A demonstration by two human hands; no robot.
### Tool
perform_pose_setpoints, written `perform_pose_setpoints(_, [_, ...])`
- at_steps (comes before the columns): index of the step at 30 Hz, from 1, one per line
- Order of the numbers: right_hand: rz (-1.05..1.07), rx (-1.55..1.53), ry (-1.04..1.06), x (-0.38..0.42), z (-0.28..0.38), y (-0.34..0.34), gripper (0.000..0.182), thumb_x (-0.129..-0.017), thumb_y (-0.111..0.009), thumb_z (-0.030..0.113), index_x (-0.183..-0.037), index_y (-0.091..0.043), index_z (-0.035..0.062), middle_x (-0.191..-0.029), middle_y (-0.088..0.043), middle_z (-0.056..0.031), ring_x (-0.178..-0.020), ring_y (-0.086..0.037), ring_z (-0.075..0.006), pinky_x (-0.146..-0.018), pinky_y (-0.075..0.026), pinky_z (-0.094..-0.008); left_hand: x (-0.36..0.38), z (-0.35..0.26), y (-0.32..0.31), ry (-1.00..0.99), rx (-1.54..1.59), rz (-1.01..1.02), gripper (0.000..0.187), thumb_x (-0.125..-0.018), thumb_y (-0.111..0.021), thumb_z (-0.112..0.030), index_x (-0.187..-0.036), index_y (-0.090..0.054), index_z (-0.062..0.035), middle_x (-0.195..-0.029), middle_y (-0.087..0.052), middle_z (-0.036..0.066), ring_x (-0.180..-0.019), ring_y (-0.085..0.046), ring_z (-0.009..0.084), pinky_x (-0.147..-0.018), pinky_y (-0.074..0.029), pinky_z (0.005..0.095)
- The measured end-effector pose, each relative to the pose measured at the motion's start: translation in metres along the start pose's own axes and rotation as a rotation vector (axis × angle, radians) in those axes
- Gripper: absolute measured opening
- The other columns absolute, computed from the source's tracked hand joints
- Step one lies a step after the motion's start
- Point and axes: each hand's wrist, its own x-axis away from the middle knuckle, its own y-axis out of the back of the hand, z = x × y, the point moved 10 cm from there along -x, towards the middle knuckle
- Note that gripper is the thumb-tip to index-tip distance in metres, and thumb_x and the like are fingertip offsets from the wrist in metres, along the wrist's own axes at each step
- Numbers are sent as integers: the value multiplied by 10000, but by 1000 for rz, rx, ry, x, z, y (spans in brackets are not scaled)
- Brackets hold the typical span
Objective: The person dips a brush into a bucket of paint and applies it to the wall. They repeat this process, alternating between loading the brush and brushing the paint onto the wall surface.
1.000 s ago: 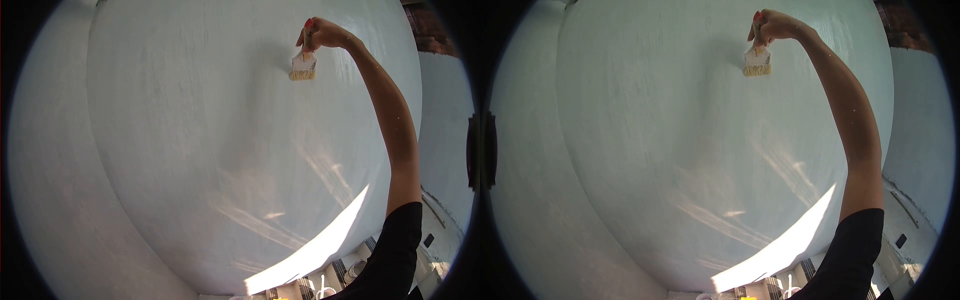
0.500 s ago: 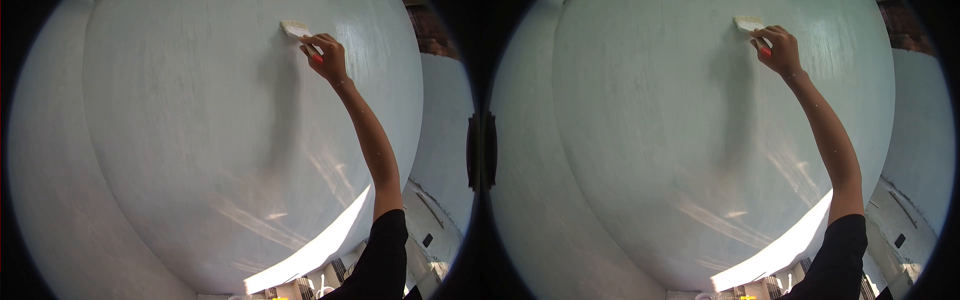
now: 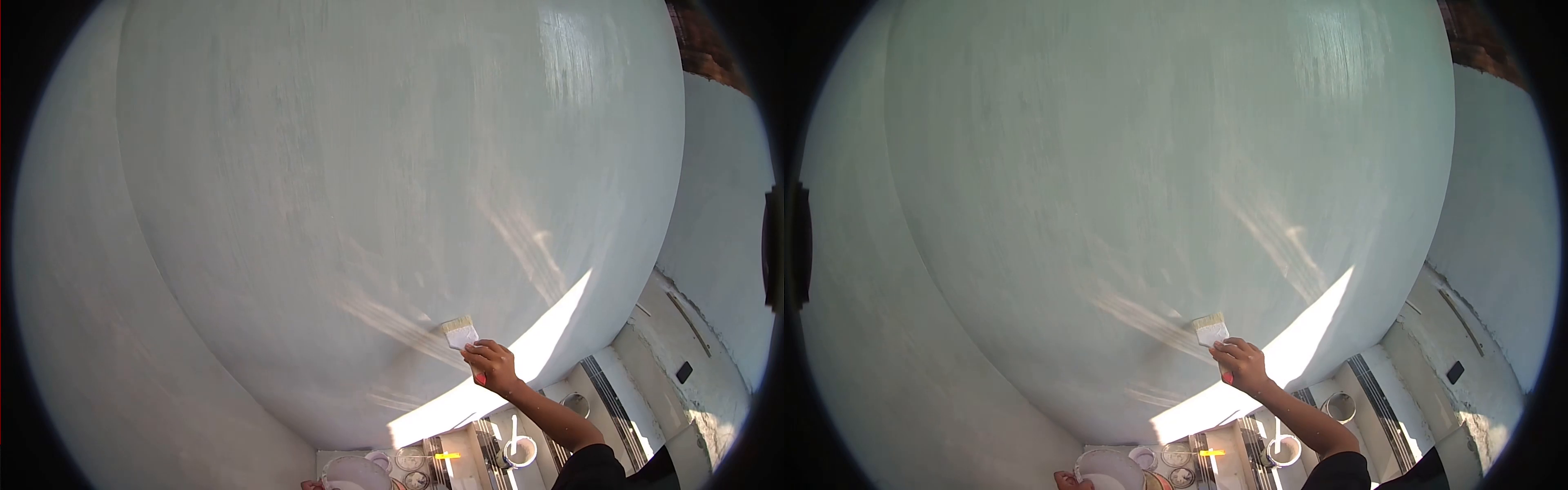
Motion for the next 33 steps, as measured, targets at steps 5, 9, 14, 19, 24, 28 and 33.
perform_pose_setpoints(5, [134,-220,-305,27,-11,-16,172,-740,-800,93,-904,-748,106,-801,-717,-66,-713,-695,-240,-627,-557,-323,-17,-6,-29,-85,364,26,527,-547,-615,111,-999,-401,-54,-628,-528,37,-554,-513,125,-535,-394,258])
perform_pose_setpoints(9, [171,-605,-522,7,-18,-3,135,-802,-762,110,-907,-727,32,-810,-731,-97,-699,-706,-188,-647,-558,-297,-19,-23,-37,-62,447,175,534,-584,-626,81,-1054,-401,-37,-686,-573,53,-639,-552,115,-661,-446,238])
perform_pose_setpoints(14, [171,-1128,-860,0,26,8,189,-833,-740,85,-937,-680,-61,-773,-704,-130,-674,-689,-163,-598,-573,-277,-10,-87,-18,-168,603,210,521,-627,-571,128,-1093,-389,-15,-681,-537,25,-594,-477,80,-586,-375,208])
perform_pose_setpoints(19, [394,-1182,-983,35,112,-25,172,-817,-757,82,-910,-688,-45,-788,-708,-106,-695,-682,-135,-631,-574,-260,2,-125,-2,-248,632,184,482,-646,-579,130,-1055,-390,-42,-661,-507,11,-588,-446,49,-567,-340,196])
perform_pose_setpoints(24, [508,-1008,-849,87,173,-90,163,-799,-760,130,-854,-678,0,-763,-709,-116,-690,-687,-171,-630,-532,-301,5,-127,-1,-326,592,106,474,-656,-596,126,-1051,-394,-39,-655,-481,0,-589,-448,46,-578,-331,187])
perform_pose_setpoints(28, [307,-823,-843,98,184,-112,170,-765,-739,163,-828,-659,27,-775,-680,-174,-708,-677,-305,-657,-520,-377,18,-129,-3,-343,626,30,456,-664,-595,119,-1046,-395,-27,-717,-452,6,-624,-442,61,-606,-359,196])
perform_pose_setpoints(33, [202,-729,-856,102,197,-129,137,-758,-699,134,-803,-632,23,-783,-659,-199,-739,-645,-402,-660,-511,-435,28,-117,-9,-405,547,-38,479,-684,-560,117,-1100,-376,-33,-825,-520,40,-691,-502,71,-640,-389,204])
